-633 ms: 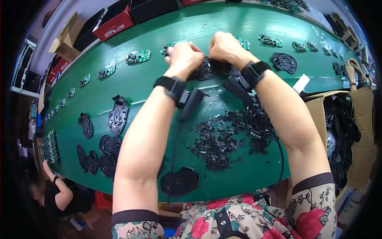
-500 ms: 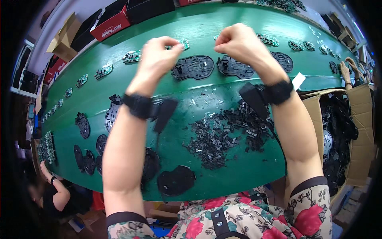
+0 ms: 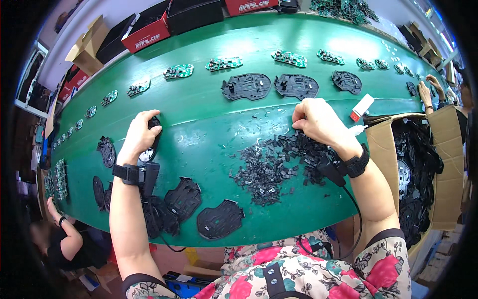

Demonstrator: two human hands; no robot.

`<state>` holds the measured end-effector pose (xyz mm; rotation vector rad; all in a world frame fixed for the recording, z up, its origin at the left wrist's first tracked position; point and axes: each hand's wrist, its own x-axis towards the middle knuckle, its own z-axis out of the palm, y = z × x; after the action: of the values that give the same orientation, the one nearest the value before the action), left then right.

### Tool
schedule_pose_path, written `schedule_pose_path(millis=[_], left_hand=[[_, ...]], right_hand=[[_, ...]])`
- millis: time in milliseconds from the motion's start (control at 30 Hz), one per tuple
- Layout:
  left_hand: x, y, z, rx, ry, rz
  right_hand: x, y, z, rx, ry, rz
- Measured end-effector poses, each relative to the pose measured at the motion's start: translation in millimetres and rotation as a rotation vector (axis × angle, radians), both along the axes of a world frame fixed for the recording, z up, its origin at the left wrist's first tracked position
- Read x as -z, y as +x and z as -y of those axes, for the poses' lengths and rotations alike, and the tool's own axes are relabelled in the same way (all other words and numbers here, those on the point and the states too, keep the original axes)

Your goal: The person applies adhesive to black plastic housing components and inserts small white plastic pieces into them. They handle the components one by one, placing the finished units on a green table alongside other similar parts and circuit boards.

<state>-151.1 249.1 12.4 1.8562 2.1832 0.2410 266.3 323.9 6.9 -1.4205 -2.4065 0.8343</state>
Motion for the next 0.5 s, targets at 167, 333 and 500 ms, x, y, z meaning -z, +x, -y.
schedule_pose_path(millis=[167,333,500], left_hand=[[-10,5,-4,-0.046,0.063,-0.045],[-7,-4,-15,-0.193,0.151,-0.028],[4,0,-38,-0.387,0.198,-0.017]], right_hand=[[3,-7,1,-0.090,0.112,0.142],[0,-7,3,-0.115,0.080,0.066],[-11,-7,5,-0.129,0.156,0.072]])
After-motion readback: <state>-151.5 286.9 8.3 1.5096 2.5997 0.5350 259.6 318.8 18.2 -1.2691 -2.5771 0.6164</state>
